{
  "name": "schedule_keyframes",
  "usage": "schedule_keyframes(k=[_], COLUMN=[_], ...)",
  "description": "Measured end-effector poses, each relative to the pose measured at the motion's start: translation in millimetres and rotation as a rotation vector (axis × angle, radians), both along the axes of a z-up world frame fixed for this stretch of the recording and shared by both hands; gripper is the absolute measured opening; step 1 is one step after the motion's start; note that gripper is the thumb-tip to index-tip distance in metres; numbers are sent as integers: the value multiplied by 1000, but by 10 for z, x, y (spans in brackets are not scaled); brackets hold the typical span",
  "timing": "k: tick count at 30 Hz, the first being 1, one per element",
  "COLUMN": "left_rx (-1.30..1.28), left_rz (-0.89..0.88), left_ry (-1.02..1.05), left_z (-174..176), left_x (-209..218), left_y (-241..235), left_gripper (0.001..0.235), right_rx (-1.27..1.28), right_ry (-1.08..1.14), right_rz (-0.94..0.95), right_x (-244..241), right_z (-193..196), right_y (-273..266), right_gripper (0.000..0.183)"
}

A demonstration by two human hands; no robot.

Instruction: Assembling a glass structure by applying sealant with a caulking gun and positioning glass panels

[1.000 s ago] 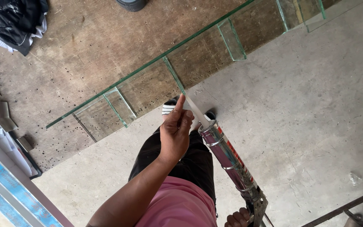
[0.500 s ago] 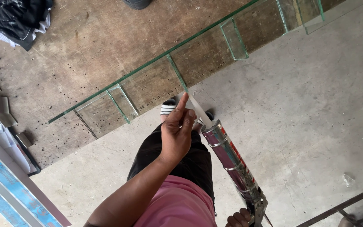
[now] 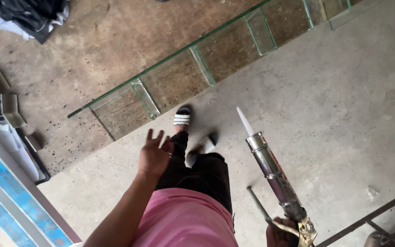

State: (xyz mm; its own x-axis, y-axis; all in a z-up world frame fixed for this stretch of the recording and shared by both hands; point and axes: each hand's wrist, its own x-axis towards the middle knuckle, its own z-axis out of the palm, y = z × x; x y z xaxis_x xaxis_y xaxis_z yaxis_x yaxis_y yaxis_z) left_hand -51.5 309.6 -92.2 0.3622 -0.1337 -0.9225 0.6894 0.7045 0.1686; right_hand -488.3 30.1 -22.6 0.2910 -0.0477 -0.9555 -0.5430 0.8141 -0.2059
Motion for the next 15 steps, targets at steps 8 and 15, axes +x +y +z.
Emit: schedule_keyframes(k=[8,15], left_rx=[2,-147], left_rz=[572,631], left_ry=[-125,-304], left_z=[153,525], left_x=[-80,-178], left_y=[1133,1339], left_gripper=[41,46], right_rx=[-71,149], right_ry=[-778,-663], right_rz=[-827,-842], right_x=[622,511], right_z=[473,514], right_y=[587,960], right_gripper=[54,57])
